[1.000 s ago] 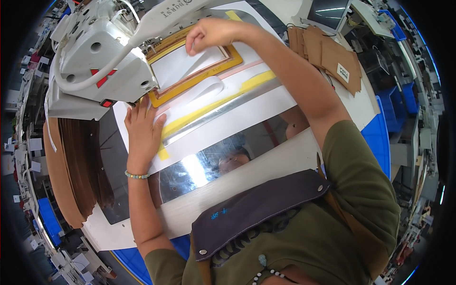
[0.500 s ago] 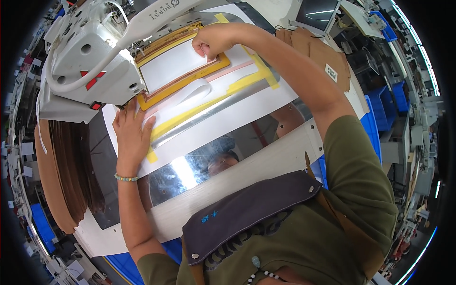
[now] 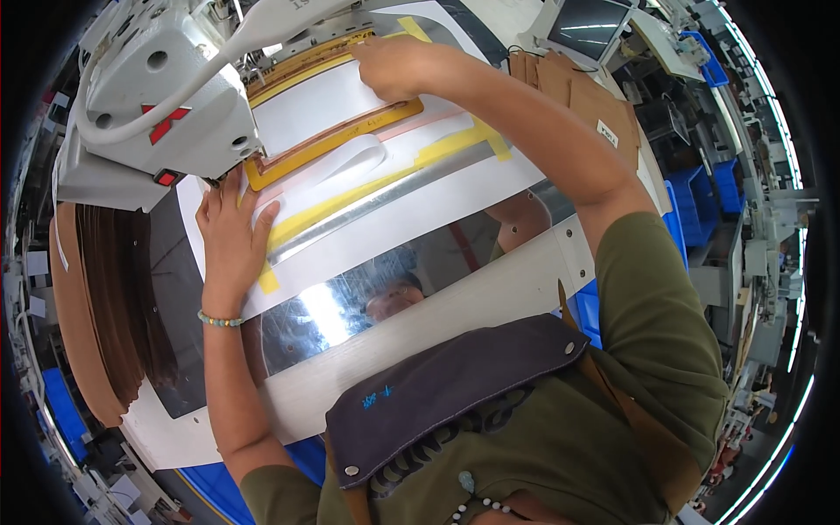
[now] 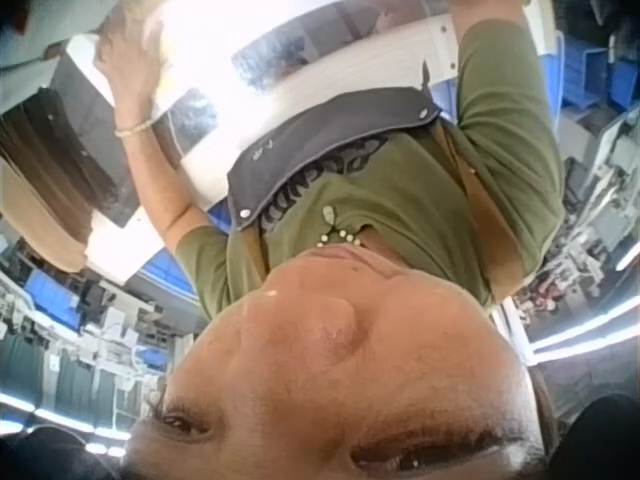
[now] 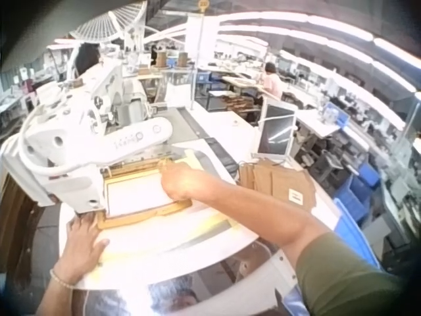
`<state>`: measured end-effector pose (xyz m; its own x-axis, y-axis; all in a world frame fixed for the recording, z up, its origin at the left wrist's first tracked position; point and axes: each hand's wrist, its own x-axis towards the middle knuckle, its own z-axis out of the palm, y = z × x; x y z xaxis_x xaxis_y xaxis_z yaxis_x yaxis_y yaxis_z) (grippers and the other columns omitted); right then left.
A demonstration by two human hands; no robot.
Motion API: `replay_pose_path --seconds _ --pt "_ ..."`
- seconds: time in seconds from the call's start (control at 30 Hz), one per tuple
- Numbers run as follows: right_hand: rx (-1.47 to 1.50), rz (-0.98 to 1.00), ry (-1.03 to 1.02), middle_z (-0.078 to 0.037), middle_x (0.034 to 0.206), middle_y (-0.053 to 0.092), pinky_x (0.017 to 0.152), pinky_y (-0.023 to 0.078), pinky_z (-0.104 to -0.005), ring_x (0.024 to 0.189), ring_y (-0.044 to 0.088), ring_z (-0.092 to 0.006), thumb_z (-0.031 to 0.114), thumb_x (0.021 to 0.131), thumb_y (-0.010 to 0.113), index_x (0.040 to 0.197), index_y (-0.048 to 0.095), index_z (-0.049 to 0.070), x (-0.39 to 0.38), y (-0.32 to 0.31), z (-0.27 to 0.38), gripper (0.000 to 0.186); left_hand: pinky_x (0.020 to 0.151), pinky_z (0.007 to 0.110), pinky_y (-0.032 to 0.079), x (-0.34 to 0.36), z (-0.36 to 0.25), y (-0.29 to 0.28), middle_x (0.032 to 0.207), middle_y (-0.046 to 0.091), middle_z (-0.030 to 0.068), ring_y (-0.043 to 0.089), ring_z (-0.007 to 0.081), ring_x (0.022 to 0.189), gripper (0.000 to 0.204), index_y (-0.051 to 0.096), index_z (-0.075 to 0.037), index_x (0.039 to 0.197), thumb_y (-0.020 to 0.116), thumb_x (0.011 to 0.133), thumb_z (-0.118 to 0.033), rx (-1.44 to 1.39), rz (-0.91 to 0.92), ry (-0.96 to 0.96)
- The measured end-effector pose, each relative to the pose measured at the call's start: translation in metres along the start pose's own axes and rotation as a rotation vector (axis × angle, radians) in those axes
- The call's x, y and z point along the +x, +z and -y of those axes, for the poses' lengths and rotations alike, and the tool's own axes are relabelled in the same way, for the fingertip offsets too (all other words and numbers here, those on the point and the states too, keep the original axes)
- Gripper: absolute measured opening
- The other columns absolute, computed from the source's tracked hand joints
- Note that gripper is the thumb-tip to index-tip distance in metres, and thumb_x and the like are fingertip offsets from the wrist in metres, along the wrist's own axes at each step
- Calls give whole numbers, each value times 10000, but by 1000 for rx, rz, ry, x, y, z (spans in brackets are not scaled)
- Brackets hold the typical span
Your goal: Operating an industrial sewing machine to attach brand patches onto leather or fabric panels.
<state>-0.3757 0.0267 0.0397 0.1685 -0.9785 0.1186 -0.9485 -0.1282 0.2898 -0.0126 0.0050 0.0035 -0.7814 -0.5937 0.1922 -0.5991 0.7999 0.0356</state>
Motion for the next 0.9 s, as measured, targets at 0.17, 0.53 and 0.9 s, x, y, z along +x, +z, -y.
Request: replay_pose_path --seconds 0.17,0.53,0.9 --pt "609 283 11 -101 1042 786 865 617 -392 976 765 -252 91 989 543 1041 746 21 43 -26 3 221 1262 533 239 -3 2 1 1667 450 211 379 419 1534 503 638 -58 1462 547 1103 -398 -20 -31 1" --pt "1480 424 15 -162 1170 742 940 601 -305 1081 743 -200 17 1014 472 1395 636 -19 51 -35 96 416 1265 547 231 -4 -1 4 1624 499 212 397 405 1520 467 704 -85 1399 603 1075 -406 -98 -136 5" --pt "470 -258 -360 -167 1547 603 1239 402 -495 1418 572 -364 244 1050 634 1462 629 46 -105 -25 69 456 1277 540 261 -7 9 6 1626 494 212 408 407 1520 541 629 -48 1472 562 1096 -431 -90 -123 25"
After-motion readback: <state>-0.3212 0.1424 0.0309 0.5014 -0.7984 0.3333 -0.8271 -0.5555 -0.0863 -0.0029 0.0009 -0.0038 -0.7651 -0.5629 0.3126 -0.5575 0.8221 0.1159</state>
